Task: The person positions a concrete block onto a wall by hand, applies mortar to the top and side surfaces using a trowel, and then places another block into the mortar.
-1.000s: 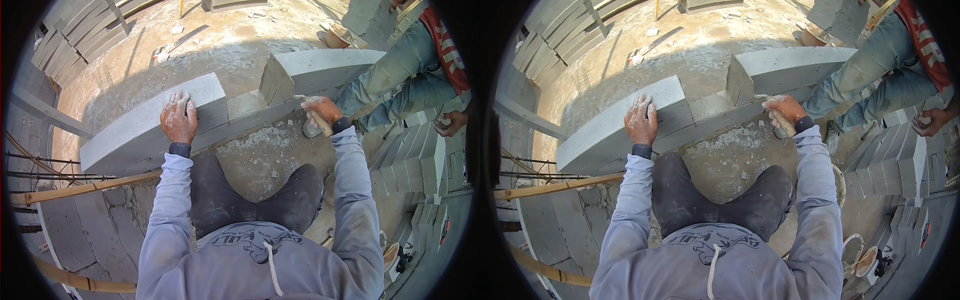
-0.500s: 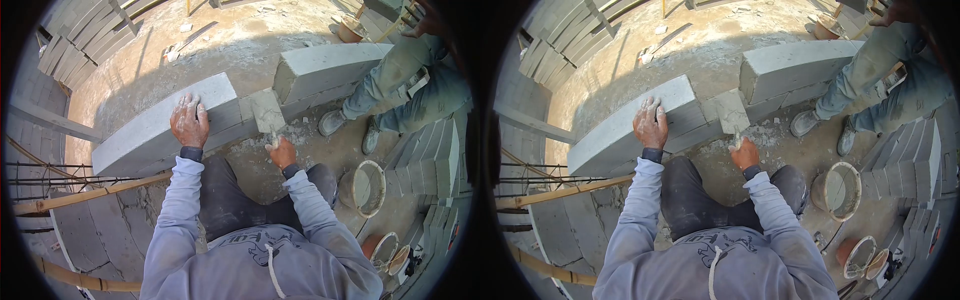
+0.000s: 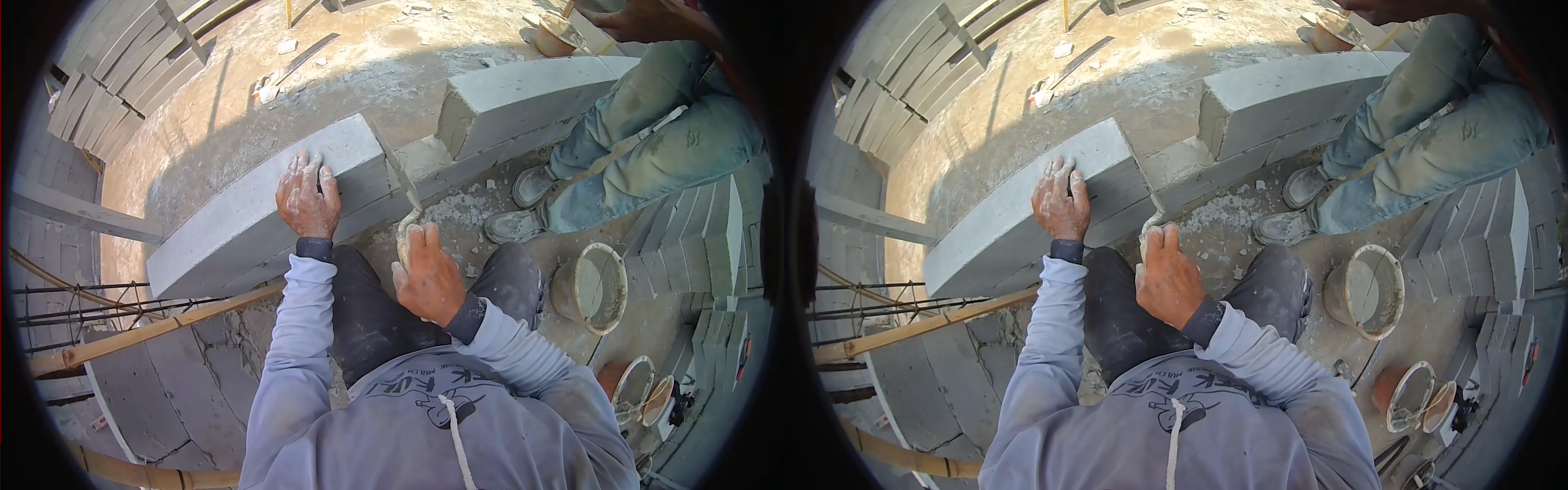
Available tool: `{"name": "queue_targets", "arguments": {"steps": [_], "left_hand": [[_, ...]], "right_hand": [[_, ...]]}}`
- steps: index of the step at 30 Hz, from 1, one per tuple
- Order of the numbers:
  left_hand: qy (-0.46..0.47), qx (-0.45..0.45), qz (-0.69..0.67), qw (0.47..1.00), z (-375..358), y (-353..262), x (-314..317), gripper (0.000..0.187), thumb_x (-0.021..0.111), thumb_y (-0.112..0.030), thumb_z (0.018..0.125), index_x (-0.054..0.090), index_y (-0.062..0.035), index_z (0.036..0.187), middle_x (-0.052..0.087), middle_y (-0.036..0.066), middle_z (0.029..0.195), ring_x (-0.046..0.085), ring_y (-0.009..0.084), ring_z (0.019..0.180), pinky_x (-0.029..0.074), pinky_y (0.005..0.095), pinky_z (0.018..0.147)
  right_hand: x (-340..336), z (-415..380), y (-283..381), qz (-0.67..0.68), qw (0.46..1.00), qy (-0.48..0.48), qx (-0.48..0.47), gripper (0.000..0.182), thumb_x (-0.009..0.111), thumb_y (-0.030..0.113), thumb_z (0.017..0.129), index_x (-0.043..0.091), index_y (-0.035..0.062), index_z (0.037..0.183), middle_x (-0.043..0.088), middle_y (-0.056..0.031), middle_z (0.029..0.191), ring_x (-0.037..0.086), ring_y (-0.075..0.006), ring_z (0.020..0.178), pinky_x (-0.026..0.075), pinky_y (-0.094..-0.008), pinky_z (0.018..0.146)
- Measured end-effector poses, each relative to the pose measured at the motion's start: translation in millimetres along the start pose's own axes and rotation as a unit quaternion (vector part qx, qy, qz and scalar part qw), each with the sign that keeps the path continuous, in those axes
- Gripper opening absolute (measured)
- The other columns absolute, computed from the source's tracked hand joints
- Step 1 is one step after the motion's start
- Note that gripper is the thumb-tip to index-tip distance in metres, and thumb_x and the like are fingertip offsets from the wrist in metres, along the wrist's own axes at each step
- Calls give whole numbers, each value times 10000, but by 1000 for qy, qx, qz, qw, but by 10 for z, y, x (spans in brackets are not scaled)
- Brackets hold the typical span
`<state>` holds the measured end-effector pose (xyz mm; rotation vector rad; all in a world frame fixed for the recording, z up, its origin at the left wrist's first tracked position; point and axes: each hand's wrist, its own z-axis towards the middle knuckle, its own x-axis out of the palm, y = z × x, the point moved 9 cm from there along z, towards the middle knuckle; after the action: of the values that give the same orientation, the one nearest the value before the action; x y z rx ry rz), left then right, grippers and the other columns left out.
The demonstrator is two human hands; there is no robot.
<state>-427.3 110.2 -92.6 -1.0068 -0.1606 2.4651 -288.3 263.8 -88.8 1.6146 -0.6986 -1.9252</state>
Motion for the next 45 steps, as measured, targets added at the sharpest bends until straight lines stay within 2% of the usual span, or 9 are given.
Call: {"name": "queue_targets", "arguments": {"steps": [4,11,19,22,25,28,31,40,45], "left_hand": [[5,5,-4,1000,7,-2,-1,257,598,-208,855,689,-118,1078,640,112,1188,560,281,1172,373,426,1020],[24,6,21,999,26,-5,-11,263,560,-220,900,680,-114,1109,628,133,1205,546,298,1187,368,410,1025],[23,28,6,999,14,-93,25,250,558,-181,901,678,-95,1103,631,135,1197,562,305,1162,401,400,989],[21,27,14,999,16,-84,12,257,553,-195,906,674,-98,1111,632,136,1196,557,301,1171,383,404,1007],[27,2,6,1000,16,-48,16,266,555,-211,901,673,-106,1115,629,132,1202,548,295,1184,361,413,1027],[41,-17,7,999,5,-7,22,270,573,-217,883,674,-121,1115,622,122,1218,535,282,1201,344,418,1041],[37,-22,-5,999,-1,6,16,269,578,-217,879,673,-122,1113,624,119,1215,535,280,1201,345,417,1040],[12,-11,-9,1000,9,-8,-41,258,590,-214,869,681,-102,1083,630,128,1200,546,296,1182,359,410,1032],[-9,2,-6,1000,4,-17,-64,237,626,-198,840,689,-105,1049,650,120,1161,563,289,1162,375,417,1016]], "right_hand": [[-530,-489,-239,-43,996,-19,-77,466,665,66,730,448,-43,1127,452,-204,1045,589,-382,807,510,-431,666],[-1230,-1570,-1399,-168,966,-170,98,465,659,49,723,457,-61,1127,468,-249,1034,495,-436,969,421,-456,859],[-1907,-3295,-2462,-321,795,-405,318,472,669,105,752,486,-87,1143,531,-258,1099,511,-427,1034,418,-438,898],[-2194,-3413,-3346,-147,796,-290,510,387,659,178,754,605,-35,1073,618,-244,1023,582,-396,957,445,-436,880],[-2071,-3578,-4880,-305,889,20,341,269,653,175,734,688,22,953,675,-205,896,635,-392,874,490,-448,824],[-2144,-3251,-4776,-389,792,234,408,365,721,214,678,664,-22,952,658,-264,944,636,-401,914,501,-459,819],[-2603,-3210,-4468,-305,756,-196,545,336,720,217,692,660,-23,920,662,-255,926,631,-411,914,504,-463,800],[-2033,-2369,-3719,-380,839,-228,315,367,679,260,797,628,-4,1048,620,-242,1024,588,-426,961,470,-461,828],[-1846,-2040,-3403,-298,888,-212,280,368,680,255,801,623,-13,1047,613,-253,1027,583,-430,962,466,-456,835]]}}
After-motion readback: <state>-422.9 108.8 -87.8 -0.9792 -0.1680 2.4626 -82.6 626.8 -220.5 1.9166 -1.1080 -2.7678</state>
